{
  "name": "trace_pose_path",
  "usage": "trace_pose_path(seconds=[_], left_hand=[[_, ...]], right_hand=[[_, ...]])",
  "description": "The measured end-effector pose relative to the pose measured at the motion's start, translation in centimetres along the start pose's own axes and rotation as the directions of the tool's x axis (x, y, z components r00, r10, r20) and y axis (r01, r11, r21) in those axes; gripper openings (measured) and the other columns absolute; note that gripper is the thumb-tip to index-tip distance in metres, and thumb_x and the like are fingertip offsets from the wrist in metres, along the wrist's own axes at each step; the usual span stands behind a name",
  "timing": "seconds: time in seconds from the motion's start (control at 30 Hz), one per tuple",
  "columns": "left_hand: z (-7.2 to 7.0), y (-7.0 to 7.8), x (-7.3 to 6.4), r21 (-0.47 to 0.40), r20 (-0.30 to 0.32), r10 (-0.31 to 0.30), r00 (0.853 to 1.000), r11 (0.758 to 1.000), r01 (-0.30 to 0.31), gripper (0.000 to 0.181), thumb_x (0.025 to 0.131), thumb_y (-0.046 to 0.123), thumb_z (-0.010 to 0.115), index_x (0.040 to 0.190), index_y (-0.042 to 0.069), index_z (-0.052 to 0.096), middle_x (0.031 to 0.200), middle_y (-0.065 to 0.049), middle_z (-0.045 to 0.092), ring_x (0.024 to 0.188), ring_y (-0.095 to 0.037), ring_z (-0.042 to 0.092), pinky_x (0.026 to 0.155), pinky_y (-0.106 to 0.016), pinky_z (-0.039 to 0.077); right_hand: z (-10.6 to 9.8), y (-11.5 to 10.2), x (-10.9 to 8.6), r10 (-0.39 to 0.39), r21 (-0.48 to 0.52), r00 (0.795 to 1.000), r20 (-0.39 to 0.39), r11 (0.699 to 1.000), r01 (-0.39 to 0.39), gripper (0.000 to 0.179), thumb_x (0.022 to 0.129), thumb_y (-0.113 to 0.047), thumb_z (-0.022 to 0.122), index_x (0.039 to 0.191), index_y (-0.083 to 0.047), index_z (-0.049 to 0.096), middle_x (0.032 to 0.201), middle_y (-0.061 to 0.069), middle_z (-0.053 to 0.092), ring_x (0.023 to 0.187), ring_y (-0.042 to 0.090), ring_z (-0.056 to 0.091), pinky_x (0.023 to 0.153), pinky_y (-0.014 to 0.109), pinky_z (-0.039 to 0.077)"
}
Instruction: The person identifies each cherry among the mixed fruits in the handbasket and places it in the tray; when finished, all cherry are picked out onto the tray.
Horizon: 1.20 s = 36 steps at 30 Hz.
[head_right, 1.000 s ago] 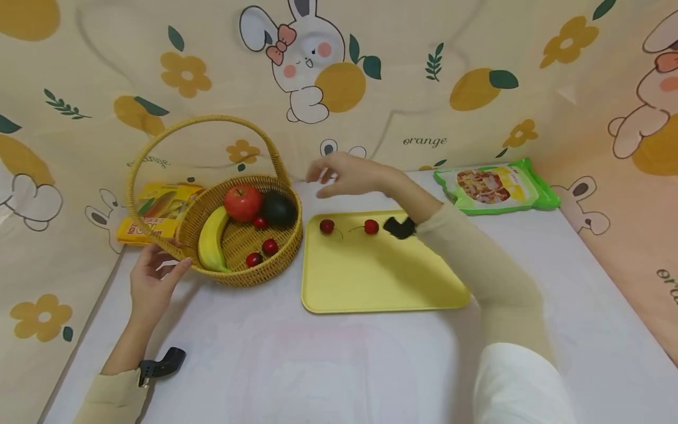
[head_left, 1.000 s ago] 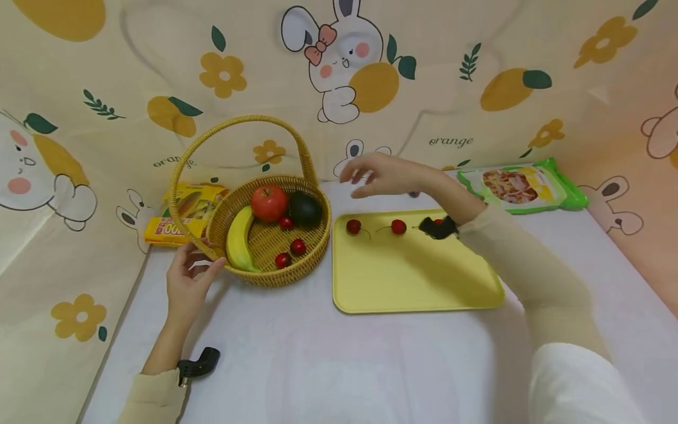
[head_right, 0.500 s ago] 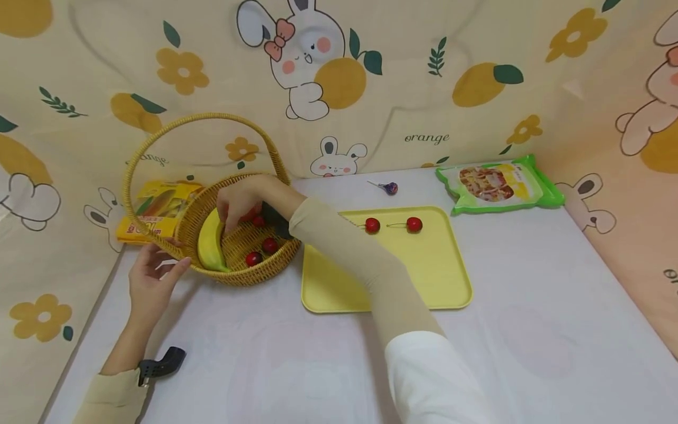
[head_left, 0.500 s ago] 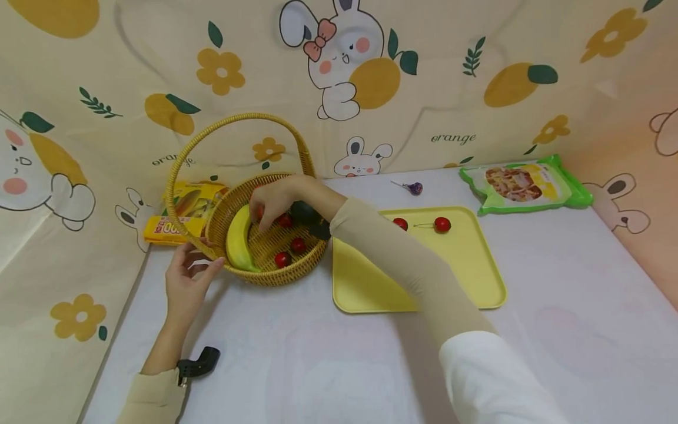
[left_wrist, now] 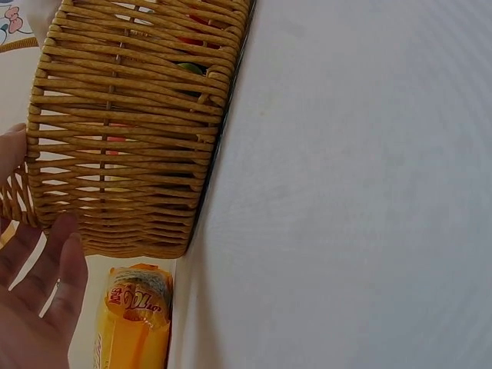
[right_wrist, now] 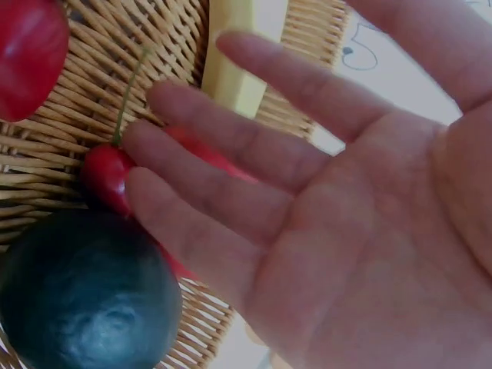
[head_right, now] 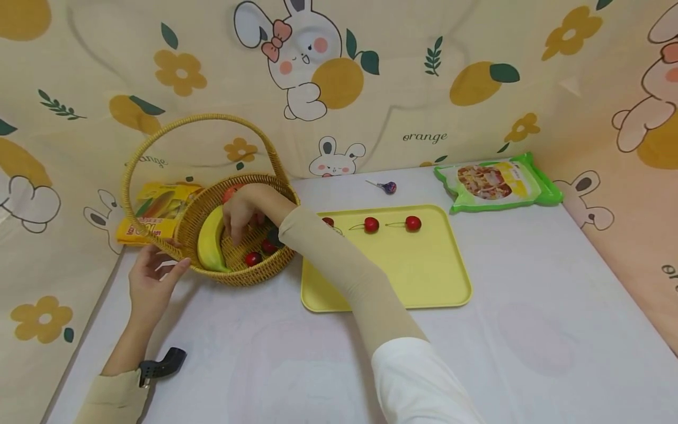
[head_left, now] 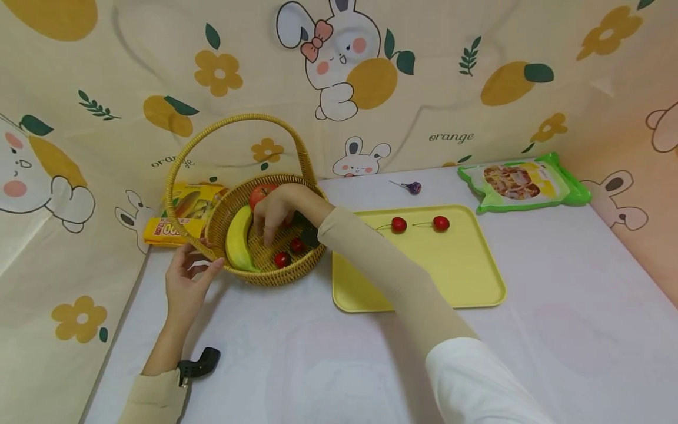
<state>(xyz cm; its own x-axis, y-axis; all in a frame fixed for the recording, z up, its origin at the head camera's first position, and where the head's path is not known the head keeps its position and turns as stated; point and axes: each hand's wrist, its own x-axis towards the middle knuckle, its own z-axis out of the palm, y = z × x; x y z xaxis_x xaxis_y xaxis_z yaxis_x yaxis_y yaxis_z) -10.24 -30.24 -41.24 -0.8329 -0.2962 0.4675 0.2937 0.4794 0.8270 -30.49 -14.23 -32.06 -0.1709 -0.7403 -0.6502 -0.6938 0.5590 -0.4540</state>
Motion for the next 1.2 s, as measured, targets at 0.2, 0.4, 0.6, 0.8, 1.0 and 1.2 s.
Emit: trace_pose_path(seconds=[0.2, 0.4, 0.6, 0.8, 1.0, 1.2], left_hand=[[-0.2, -2.1, 0.1, -0.014, -0.025, -0.041, 0.999, 0.999, 0.041, 0.051, 0.082, -0.014, 0.072, 0.129, -0.009, 0.054, 0.113, -0.015, 0.058, 0.096, -0.009, 0.059, 0.074, -0.013, 0.051], [0.0, -1.2, 0.0, -0.006, -0.015, -0.02, 1.0, 1.0, 0.02, 0.049, 0.083, -0.014, 0.071, 0.128, -0.012, 0.053, 0.114, -0.023, 0.056, 0.096, -0.008, 0.059, 0.075, -0.013, 0.051], [0.1, 1.0, -0.2, -0.006, -0.007, -0.006, 1.0, 1.0, 0.006, 0.045, 0.084, -0.012, 0.07, 0.125, -0.015, 0.051, 0.112, -0.024, 0.055, 0.095, -0.01, 0.059, 0.076, -0.013, 0.051], [0.1, 1.4, -0.2, 0.006, 0.0, -0.006, 1.0, 1.0, 0.006, 0.045, 0.085, -0.012, 0.07, 0.126, -0.015, 0.051, 0.113, -0.025, 0.055, 0.096, -0.012, 0.059, 0.076, -0.013, 0.051], [0.1, 1.2, -0.1, 0.008, 0.004, 0.005, 1.0, 1.0, -0.005, 0.046, 0.084, -0.012, 0.07, 0.126, -0.015, 0.051, 0.113, -0.027, 0.055, 0.096, -0.012, 0.059, 0.076, -0.013, 0.051], [0.1, 1.2, -0.1, 0.006, 0.002, 0.01, 1.0, 1.0, -0.01, 0.046, 0.084, -0.014, 0.07, 0.126, -0.015, 0.051, 0.113, -0.028, 0.054, 0.095, -0.01, 0.059, 0.076, -0.013, 0.051]], right_hand=[[0.0, 0.1, -0.4, -0.06, -0.056, 0.993, -0.1, 0.997, 0.054, 0.037, 0.097, -0.029, 0.066, 0.126, -0.008, 0.069, 0.116, -0.001, 0.062, 0.097, 0.009, 0.055, 0.084, 0.023, 0.051], [-0.5, 0.6, -0.8, -0.089, -0.029, 0.979, -0.183, 0.996, 0.085, 0.028, 0.097, -0.026, 0.065, 0.076, -0.008, 0.063, 0.059, -0.006, 0.036, 0.05, 0.004, 0.032, 0.051, 0.017, 0.03], [-0.6, 0.9, -1.2, -0.03, 0.047, 0.988, -0.15, 0.998, 0.038, 0.022, 0.097, -0.027, 0.065, 0.104, -0.009, 0.074, 0.079, -0.007, 0.05, 0.066, 0.004, 0.042, 0.064, 0.019, 0.044], [-0.3, 1.2, -1.2, -0.02, 0.091, 0.998, -0.067, 0.996, 0.026, 0.045, 0.097, -0.025, 0.066, 0.137, -0.007, 0.059, 0.137, 0.005, 0.055, 0.12, 0.022, 0.057, 0.097, 0.036, 0.052], [0.0, 1.1, -0.7, 0.007, 0.09, 0.999, 0.048, 0.996, -0.011, 0.044, 0.094, -0.015, 0.069, 0.137, -0.011, 0.06, 0.138, 0.005, 0.052, 0.115, 0.023, 0.06, 0.097, 0.039, 0.052], [0.0, -0.1, 0.1, 0.085, 0.018, 0.99, 0.109, 0.996, -0.088, 0.049, 0.092, -0.016, 0.071, 0.139, -0.02, 0.059, 0.139, 0.004, 0.05, 0.118, 0.025, 0.059, 0.097, 0.04, 0.052]])
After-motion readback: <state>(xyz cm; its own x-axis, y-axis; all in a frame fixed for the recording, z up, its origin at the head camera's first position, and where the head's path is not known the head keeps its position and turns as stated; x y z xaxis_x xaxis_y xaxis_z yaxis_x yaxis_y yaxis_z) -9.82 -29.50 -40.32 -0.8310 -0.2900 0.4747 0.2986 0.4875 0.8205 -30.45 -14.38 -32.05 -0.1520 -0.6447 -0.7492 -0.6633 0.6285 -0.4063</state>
